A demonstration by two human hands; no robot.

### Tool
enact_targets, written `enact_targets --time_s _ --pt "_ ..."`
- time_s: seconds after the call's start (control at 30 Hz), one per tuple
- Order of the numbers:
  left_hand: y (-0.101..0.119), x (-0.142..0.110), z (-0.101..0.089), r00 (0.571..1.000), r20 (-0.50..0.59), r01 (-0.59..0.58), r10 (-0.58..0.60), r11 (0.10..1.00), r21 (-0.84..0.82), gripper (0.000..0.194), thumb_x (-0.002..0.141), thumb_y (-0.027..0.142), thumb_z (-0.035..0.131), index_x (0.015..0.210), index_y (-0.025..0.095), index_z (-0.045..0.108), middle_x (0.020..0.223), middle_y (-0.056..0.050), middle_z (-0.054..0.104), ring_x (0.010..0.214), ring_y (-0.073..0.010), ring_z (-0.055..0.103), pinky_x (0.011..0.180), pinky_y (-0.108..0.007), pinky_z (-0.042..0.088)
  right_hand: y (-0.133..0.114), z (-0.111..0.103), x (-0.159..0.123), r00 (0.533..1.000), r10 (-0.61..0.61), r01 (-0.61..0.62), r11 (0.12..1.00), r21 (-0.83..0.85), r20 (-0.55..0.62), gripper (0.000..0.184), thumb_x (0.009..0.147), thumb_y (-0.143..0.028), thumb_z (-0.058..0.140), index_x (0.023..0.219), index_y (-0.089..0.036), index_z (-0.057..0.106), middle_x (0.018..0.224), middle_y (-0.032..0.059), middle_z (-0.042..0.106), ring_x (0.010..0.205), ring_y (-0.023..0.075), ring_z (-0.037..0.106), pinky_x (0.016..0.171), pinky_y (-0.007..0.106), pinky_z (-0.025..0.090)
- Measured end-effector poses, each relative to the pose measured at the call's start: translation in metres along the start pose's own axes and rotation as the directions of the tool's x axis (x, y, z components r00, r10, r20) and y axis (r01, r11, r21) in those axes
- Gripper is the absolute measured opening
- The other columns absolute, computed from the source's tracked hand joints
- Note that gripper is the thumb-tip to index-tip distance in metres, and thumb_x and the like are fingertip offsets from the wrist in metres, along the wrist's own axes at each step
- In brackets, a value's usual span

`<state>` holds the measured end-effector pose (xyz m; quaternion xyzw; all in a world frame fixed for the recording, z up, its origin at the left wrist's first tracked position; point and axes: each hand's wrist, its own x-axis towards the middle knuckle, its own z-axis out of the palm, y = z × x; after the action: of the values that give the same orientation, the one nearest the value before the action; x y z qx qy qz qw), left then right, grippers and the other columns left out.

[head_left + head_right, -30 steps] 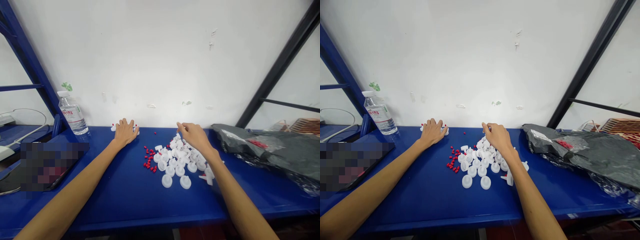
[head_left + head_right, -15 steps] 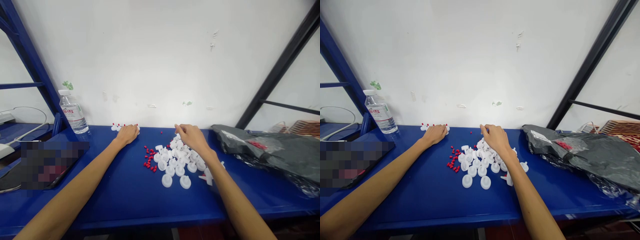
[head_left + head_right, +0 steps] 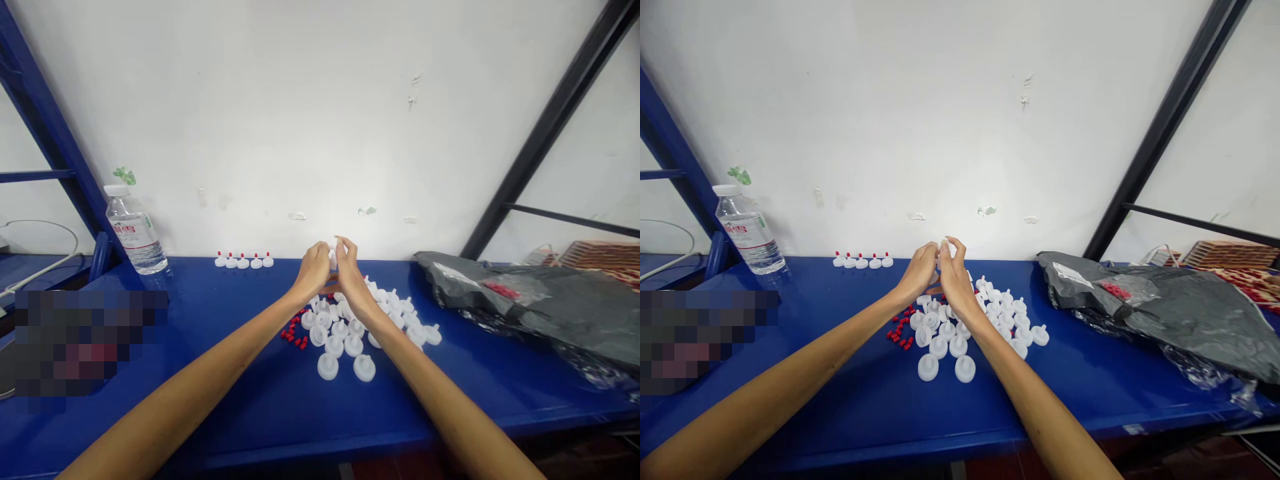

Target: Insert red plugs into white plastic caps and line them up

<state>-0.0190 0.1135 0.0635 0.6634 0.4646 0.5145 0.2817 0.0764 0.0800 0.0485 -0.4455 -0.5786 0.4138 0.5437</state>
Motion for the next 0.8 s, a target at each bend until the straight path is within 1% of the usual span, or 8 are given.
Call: enact_targets --time_s 0.1,0.23,0.33,0.4,0.5,0.6,0.7,0.8 --pt "-0.004 -0.007 0.014 0.995 0.032 0.099 -0.096 0.991 -0.085 0.029 0.095 0.025 0.037 0.069 0.021 0.049 0.069 -0.002 0.058 0.068 -0.0163 0.053 0.066 -0.027 0.040 0.015 0.001 0.003 0.992 0.003 -0.005 1.000 -0.015 -0.123 0.063 0.091 -0.072 0.038 0.138 -0.030 0.033 0.105 0.0061 0.066 0.063 0.0173 0.064 0.053 0.029 0.050" --pt "-0.009 -0.010 0.020 0.981 0.080 0.186 -0.178 0.977 -0.104 0.033 0.097 0.031 0.036 0.071 0.021 0.054 0.068 -0.004 0.063 0.067 -0.0187 0.058 0.066 -0.029 0.045 0.028 -0.001 0.007 0.970 -0.060 0.039 0.995 -0.093 -0.235 0.058 0.090 -0.072 0.040 0.124 -0.025 0.042 0.085 0.0024 0.067 0.070 0.0199 0.064 0.060 0.029 0.047" --pt "-0.002 -0.009 0.018 0.986 0.071 0.154 -0.153 0.988 -0.006 0.039 0.098 0.030 0.032 0.069 0.021 0.057 0.072 -0.008 0.068 0.073 -0.0210 0.063 0.072 -0.031 0.048 0.024 -0.002 0.008 0.959 -0.097 0.048 0.982 -0.184 -0.266 0.056 0.089 -0.072 0.042 0.116 -0.023 0.046 0.076 0.0011 0.065 0.068 0.0217 0.063 0.061 0.030 0.045" --pt "0.005 -0.007 0.018 0.994 0.038 0.102 -0.105 0.991 0.084 0.041 0.098 0.029 0.031 0.070 0.020 0.059 0.083 -0.012 0.072 0.084 -0.0228 0.066 0.080 -0.033 0.048 0.018 -0.004 0.008 0.945 -0.146 0.063 0.959 -0.277 -0.291 0.055 0.089 -0.072 0.043 0.113 -0.022 0.048 0.074 0.0010 0.064 0.067 0.0224 0.062 0.063 0.031 0.044" --pt "0.012 -0.007 0.019 0.997 0.018 0.065 -0.070 0.980 0.189 0.042 0.099 0.031 0.029 0.080 0.019 0.064 0.101 -0.016 0.073 0.100 -0.0250 0.066 0.089 -0.035 0.047 0.011 -0.007 0.006 0.934 -0.176 0.061 0.935 -0.349 -0.310 0.054 0.091 -0.071 0.041 0.114 -0.022 0.047 0.078 0.0026 0.065 0.073 0.0236 0.062 0.069 0.033 0.043" --pt "0.013 -0.009 0.023 0.996 0.009 0.084 -0.089 0.970 0.227 0.043 0.099 0.033 0.027 0.086 0.018 0.065 0.109 -0.017 0.072 0.107 -0.0263 0.064 0.092 -0.036 0.046 0.010 -0.008 0.004 0.943 -0.130 0.031 0.951 -0.308 -0.305 0.055 0.092 -0.072 0.038 0.115 -0.023 0.047 0.084 0.0040 0.067 0.076 0.0232 0.063 0.070 0.033 0.043" --pt "0.010 -0.009 0.026 0.991 -0.006 0.131 -0.132 0.976 0.171 0.043 0.099 0.035 0.027 0.082 0.020 0.064 0.107 -0.016 0.072 0.107 -0.0264 0.064 0.092 -0.037 0.046 0.013 -0.009 0.004 0.955 -0.103 0.021 0.958 -0.285 -0.277 0.058 0.090 -0.072 0.040 0.119 -0.022 0.046 0.078 0.0029 0.067 0.065 0.0215 0.061 0.064 0.032 0.044" --pt "0.004 -0.003 0.026 0.980 0.003 0.199 -0.200 0.978 0.053 0.039 0.097 0.034 0.032 0.077 0.020 0.061 0.101 -0.016 0.073 0.103 -0.0267 0.065 0.088 -0.036 0.047 0.014 -0.013 0.008 0.962 -0.111 0.028 0.949 -0.313 -0.249 0.061 0.089 -0.072 0.043 0.124 -0.021 0.046 0.074 0.0029 0.065 0.057 0.0209 0.059 0.056 0.031 0.044"
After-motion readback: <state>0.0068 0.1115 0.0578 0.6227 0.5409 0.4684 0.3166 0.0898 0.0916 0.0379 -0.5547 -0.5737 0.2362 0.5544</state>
